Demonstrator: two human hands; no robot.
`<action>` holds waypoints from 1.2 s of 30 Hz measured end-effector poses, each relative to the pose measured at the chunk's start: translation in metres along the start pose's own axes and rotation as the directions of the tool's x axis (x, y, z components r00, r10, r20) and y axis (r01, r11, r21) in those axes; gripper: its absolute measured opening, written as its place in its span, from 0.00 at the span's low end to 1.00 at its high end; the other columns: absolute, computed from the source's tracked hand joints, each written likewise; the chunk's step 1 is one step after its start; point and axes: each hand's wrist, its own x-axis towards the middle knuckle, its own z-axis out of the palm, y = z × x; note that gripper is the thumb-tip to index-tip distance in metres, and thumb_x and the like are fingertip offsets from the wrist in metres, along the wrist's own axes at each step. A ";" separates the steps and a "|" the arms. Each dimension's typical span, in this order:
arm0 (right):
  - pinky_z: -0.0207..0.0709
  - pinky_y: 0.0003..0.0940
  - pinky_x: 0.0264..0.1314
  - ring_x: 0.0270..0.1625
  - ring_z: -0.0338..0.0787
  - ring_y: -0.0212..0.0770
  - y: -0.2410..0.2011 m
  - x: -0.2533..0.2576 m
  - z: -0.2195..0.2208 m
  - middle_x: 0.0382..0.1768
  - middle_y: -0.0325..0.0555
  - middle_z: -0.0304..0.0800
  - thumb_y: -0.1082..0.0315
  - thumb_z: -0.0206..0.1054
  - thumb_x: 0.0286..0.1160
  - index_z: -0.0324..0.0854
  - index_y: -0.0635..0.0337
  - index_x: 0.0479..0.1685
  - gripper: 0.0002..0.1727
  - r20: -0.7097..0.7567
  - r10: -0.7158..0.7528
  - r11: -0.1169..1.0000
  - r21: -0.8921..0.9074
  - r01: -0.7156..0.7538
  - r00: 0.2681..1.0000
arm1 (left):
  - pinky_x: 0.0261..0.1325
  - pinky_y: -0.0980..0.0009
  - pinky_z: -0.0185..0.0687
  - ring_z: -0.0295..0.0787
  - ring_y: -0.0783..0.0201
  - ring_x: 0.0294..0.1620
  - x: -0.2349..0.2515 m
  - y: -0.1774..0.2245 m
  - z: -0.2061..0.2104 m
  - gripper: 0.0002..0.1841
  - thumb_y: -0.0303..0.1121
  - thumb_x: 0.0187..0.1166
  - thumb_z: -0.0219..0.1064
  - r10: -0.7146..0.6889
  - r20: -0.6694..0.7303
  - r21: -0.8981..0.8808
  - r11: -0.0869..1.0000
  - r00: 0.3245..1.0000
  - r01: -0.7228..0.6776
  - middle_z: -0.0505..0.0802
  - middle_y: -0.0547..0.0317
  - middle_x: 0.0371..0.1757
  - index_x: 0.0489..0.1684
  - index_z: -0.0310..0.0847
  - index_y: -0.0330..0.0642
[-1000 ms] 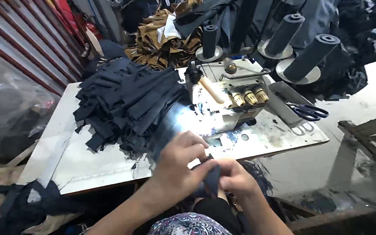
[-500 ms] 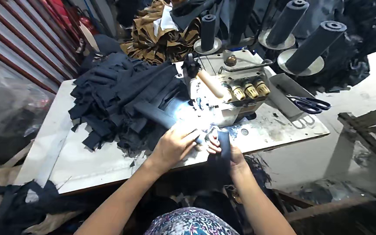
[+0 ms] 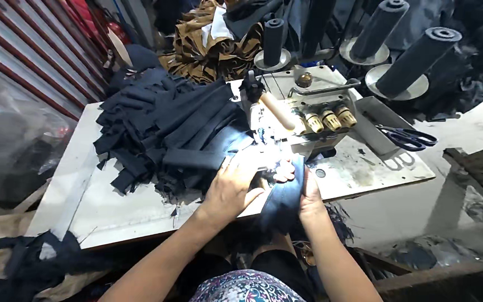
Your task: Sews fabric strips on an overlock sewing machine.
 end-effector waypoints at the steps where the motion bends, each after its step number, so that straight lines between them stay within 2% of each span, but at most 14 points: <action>1: 0.83 0.29 0.37 0.27 0.84 0.34 0.000 0.000 0.001 0.26 0.39 0.80 0.53 0.47 0.91 0.81 0.57 0.41 0.22 -0.027 -0.006 1.000 0.000 0.006 1.000 | 0.81 0.44 0.71 0.78 0.47 0.81 0.001 0.004 0.003 0.30 0.56 0.80 0.64 -0.015 -0.017 0.008 1.000 1.000 0.015 0.87 0.50 0.75 0.68 0.85 0.40; 9: 0.80 0.25 0.31 0.23 0.80 0.32 0.006 0.003 0.008 0.23 0.38 0.77 0.57 0.39 0.94 0.79 0.57 0.41 0.23 -0.147 -0.102 0.947 -0.317 0.051 0.984 | 0.86 0.45 0.64 0.73 0.48 0.84 0.024 -0.014 0.008 0.28 0.55 0.82 0.60 -0.024 -0.003 -0.082 0.996 1.000 0.024 0.86 0.52 0.76 0.68 0.87 0.43; 13: 0.80 0.27 0.32 0.24 0.81 0.30 0.015 -0.011 0.025 0.23 0.37 0.80 0.66 0.47 0.88 0.82 0.59 0.42 0.16 -0.148 -0.350 0.555 -0.828 0.077 0.925 | 0.90 0.40 0.52 0.61 0.45 0.92 0.019 -0.015 -0.003 0.35 0.64 0.84 0.50 -0.084 0.054 -0.047 0.995 0.995 0.087 0.77 0.56 0.87 0.79 0.81 0.49; 15: 0.85 0.27 0.37 0.28 0.86 0.28 0.018 -0.023 0.031 0.26 0.36 0.87 0.70 0.52 0.88 0.85 0.61 0.37 0.16 -0.010 -0.428 0.350 -0.924 0.155 0.904 | 0.83 0.39 0.67 0.77 0.43 0.80 0.006 0.007 -0.011 0.38 0.70 0.80 0.52 -0.147 -0.054 -0.149 0.979 0.988 0.138 0.88 0.49 0.71 0.63 0.90 0.45; 17: 0.86 0.24 0.42 0.33 0.88 0.24 0.021 -0.034 0.035 0.30 0.32 0.89 0.70 0.52 0.89 0.87 0.58 0.37 0.16 0.155 -0.428 0.239 -0.931 0.277 0.890 | 0.60 0.48 0.85 0.88 0.48 0.60 -0.008 0.036 -0.017 0.38 0.74 0.71 0.60 -0.207 -0.113 -0.305 0.938 0.972 0.164 0.92 0.49 0.56 0.46 0.92 0.43; 20: 0.86 0.21 0.48 0.39 0.88 0.20 0.023 -0.041 0.046 0.35 0.27 0.90 0.65 0.54 0.91 0.86 0.53 0.41 0.15 0.325 -0.398 0.136 -0.904 0.405 0.858 | 0.49 0.62 0.90 0.92 0.62 0.48 -0.018 0.059 -0.006 0.28 0.61 0.71 0.72 -0.245 -0.085 -0.533 0.830 0.966 0.164 0.92 0.54 0.46 0.42 0.89 0.39; 23: 0.83 0.21 0.54 0.46 0.87 0.20 0.014 -0.039 0.050 0.41 0.29 0.90 0.65 0.55 0.91 0.87 0.55 0.43 0.14 0.428 -0.408 -0.013 -0.886 0.464 0.806 | 0.52 0.72 0.90 0.92 0.70 0.45 -0.017 0.053 -0.002 0.11 0.35 0.80 0.69 -0.286 -0.065 -0.695 0.701 0.956 0.162 0.93 0.56 0.42 0.44 0.88 0.35; 25: 0.83 0.22 0.58 0.50 0.87 0.19 0.001 -0.040 0.050 0.45 0.26 0.90 0.65 0.54 0.91 0.88 0.52 0.46 0.14 0.394 -0.461 -0.015 -0.899 0.437 0.795 | 0.49 0.71 0.91 0.93 0.73 0.41 -0.018 0.041 -0.018 0.10 0.33 0.83 0.65 -0.377 0.005 -0.740 0.622 0.926 0.257 0.94 0.60 0.39 0.49 0.87 0.36; 27: 0.82 0.17 0.48 0.42 0.85 0.16 -0.009 -0.041 0.052 0.38 0.20 0.88 0.63 0.53 0.92 0.86 0.44 0.43 0.14 0.307 -0.518 0.046 -0.922 0.385 0.798 | 0.46 0.67 0.92 0.94 0.72 0.39 -0.021 0.027 -0.033 0.14 0.37 0.84 0.64 -0.483 -0.015 -0.680 0.647 0.876 0.345 0.95 0.59 0.39 0.58 0.84 0.37; 29: 0.80 0.14 0.40 0.35 0.83 0.15 -0.011 -0.043 0.058 0.32 0.19 0.85 0.62 0.53 0.93 0.83 0.43 0.40 0.14 0.306 -0.507 0.072 -0.916 0.394 0.806 | 0.53 0.63 0.89 0.90 0.66 0.51 -0.021 0.021 -0.039 0.18 0.36 0.80 0.69 -0.471 -0.184 -0.550 0.777 0.863 0.307 0.91 0.52 0.53 0.62 0.78 0.36; 31: 0.81 0.15 0.44 0.39 0.84 0.16 -0.004 -0.046 0.068 0.35 0.22 0.85 0.62 0.55 0.91 0.84 0.48 0.40 0.13 0.393 -0.461 0.023 -0.891 0.453 0.796 | 0.66 0.56 0.82 0.82 0.50 0.68 -0.021 0.030 -0.047 0.29 0.43 0.74 0.76 -0.310 -0.302 -0.444 0.882 0.902 0.155 0.82 0.37 0.70 0.68 0.74 0.32; 32: 0.79 0.17 0.48 0.42 0.83 0.19 0.000 -0.048 0.075 0.36 0.27 0.83 0.63 0.56 0.90 0.85 0.53 0.39 0.13 0.455 -0.429 -0.029 -0.870 0.492 0.780 | 0.62 0.55 0.84 0.84 0.49 0.65 -0.021 0.041 -0.051 0.33 0.49 0.72 0.78 -0.248 -0.309 -0.416 0.903 0.918 0.105 0.84 0.37 0.67 0.67 0.77 0.33; 34: 0.78 0.19 0.52 0.46 0.82 0.22 0.005 -0.054 0.091 0.36 0.31 0.82 0.61 0.58 0.89 0.86 0.56 0.38 0.15 0.546 -0.360 -0.084 -0.826 0.557 0.756 | 0.39 0.70 0.87 0.89 0.66 0.38 -0.019 0.064 -0.053 0.26 0.54 0.71 0.76 -0.174 -0.235 -0.481 0.876 0.956 0.041 0.92 0.53 0.45 0.54 0.87 0.39; 36: 0.78 0.20 0.49 0.44 0.83 0.24 0.005 -0.060 0.101 0.36 0.30 0.84 0.56 0.57 0.90 0.88 0.54 0.40 0.17 0.577 -0.313 0.040 -0.786 0.617 0.754 | 0.31 0.83 0.82 0.84 0.79 0.26 -0.014 0.076 -0.056 0.10 0.36 0.77 0.73 -0.108 -0.120 -0.738 0.675 0.987 -0.015 0.91 0.63 0.29 0.39 0.90 0.36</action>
